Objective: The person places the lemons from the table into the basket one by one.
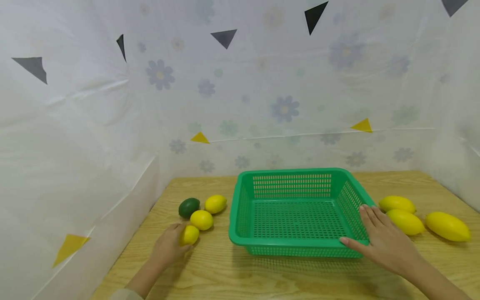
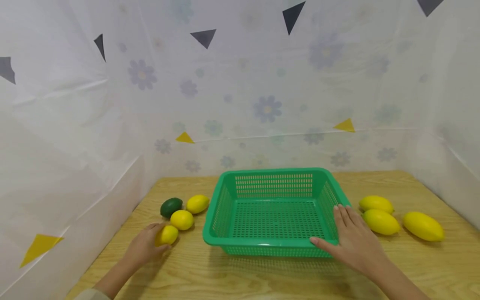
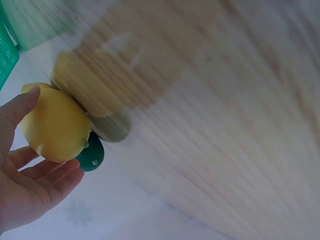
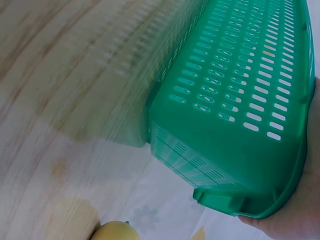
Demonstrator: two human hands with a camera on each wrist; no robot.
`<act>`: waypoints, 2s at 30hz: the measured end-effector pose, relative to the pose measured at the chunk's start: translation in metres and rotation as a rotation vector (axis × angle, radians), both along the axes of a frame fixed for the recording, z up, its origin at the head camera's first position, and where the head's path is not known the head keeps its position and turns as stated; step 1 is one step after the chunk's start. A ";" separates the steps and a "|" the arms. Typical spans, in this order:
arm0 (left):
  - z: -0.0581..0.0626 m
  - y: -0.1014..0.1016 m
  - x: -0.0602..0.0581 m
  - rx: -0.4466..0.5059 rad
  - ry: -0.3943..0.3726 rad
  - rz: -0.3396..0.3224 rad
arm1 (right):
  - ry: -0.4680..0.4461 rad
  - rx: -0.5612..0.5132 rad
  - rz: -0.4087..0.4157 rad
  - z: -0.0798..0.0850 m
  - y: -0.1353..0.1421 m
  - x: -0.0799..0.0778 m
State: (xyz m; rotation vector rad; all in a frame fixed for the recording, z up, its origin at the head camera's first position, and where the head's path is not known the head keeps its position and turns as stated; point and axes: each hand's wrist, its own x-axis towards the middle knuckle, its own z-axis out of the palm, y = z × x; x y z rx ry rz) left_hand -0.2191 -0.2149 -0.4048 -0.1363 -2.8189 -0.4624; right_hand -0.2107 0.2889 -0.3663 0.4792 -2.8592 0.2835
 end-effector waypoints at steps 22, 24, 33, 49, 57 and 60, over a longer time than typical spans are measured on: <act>0.000 0.001 0.001 0.046 0.004 0.007 | 0.000 -0.021 0.002 -0.001 0.001 -0.002; 0.001 0.001 0.001 0.055 0.010 0.010 | -0.001 -0.024 0.005 -0.002 0.002 -0.003; 0.008 0.003 0.001 0.072 0.054 -0.006 | -0.008 -0.021 0.012 -0.001 0.002 -0.003; 0.023 0.009 -0.001 0.055 0.079 -0.031 | 0.000 0.009 0.010 0.001 0.001 0.000; 0.030 0.014 -0.001 0.041 0.106 -0.042 | 0.004 0.006 0.010 0.001 0.001 0.000; 0.033 0.017 -0.002 0.040 0.109 -0.049 | 0.006 0.000 0.011 0.001 0.001 0.000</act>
